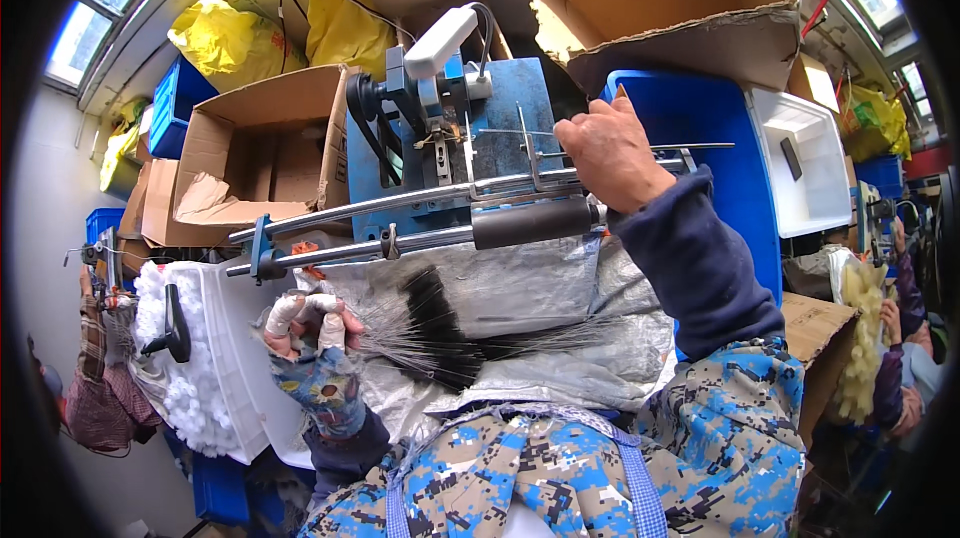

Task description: The person operates a manual machine in a cluttered workshop, repeatedly feeding a bundle of black bristles into a cutting mechanism. They use their left hand to hold the bristles and their right hand to pull a lever, processing the material in a repetitive cycle.

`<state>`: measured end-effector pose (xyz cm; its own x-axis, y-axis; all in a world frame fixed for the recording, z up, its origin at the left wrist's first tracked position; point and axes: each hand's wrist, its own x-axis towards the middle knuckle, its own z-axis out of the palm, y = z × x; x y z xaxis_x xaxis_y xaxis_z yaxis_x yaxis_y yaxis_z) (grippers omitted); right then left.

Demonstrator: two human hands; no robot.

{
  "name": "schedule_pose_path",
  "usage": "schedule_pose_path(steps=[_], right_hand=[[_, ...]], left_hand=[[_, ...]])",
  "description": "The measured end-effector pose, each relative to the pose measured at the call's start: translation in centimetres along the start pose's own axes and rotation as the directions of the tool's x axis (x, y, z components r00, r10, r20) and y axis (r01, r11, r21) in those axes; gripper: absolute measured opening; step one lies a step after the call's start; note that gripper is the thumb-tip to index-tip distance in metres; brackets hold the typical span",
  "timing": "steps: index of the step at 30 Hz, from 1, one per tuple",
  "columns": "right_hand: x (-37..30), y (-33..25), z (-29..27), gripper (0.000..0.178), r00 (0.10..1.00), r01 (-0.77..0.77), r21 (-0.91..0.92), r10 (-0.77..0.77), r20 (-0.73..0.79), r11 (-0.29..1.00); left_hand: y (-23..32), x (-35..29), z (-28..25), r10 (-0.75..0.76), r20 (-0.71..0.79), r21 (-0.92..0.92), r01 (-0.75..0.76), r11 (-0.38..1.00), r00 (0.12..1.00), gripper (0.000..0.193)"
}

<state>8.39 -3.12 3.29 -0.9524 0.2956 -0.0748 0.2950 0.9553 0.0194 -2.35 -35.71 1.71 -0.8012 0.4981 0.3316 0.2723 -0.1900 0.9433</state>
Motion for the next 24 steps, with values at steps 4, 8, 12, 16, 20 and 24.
schedule_pose_path(steps=[4,8,12,16,20,24], right_hand=[[-7.6,-3.4,-0.8,0.021,0.976,0.216,0.323,-0.208,-0.060,0.922],[-6.6,-10.7,1.1,0.045,0.913,0.386,0.861,-0.269,-0.306,0.330],[-5.8,-10.3,0.3,0.035,0.927,0.347,0.925,-0.208,-0.312,0.156],[-3.1,-5.4,0.2,0.031,0.923,0.260,0.525,-0.049,-0.382,0.810],[3.7,-3.2,3.4,0.010,0.919,0.050,0.234,0.047,-0.391,0.971],[6.3,-2.9,5.0,0.013,0.934,-0.048,0.091,0.077,-0.349,0.995]], left_hand=[[-0.4,0.9,-0.5,0.009,-0.084,-0.069,-0.015,0.997,0.996,0.031],[0.7,-0.3,6.5,-0.043,0.087,-0.156,0.056,0.986,0.995,0.027],[0.8,-0.1,7.0,0.127,0.208,-0.149,-0.097,0.984,0.970,0.027],[-2.4,-0.5,2.5,-0.320,0.319,0.591,0.077,0.803,0.892,0.042],[-7.4,-1.9,1.6,-0.448,0.546,0.817,-0.334,0.469,0.708,0.060],[-8.2,-1.4,1.5,-0.305,0.575,0.750,-0.340,0.568,0.759,0.061]])
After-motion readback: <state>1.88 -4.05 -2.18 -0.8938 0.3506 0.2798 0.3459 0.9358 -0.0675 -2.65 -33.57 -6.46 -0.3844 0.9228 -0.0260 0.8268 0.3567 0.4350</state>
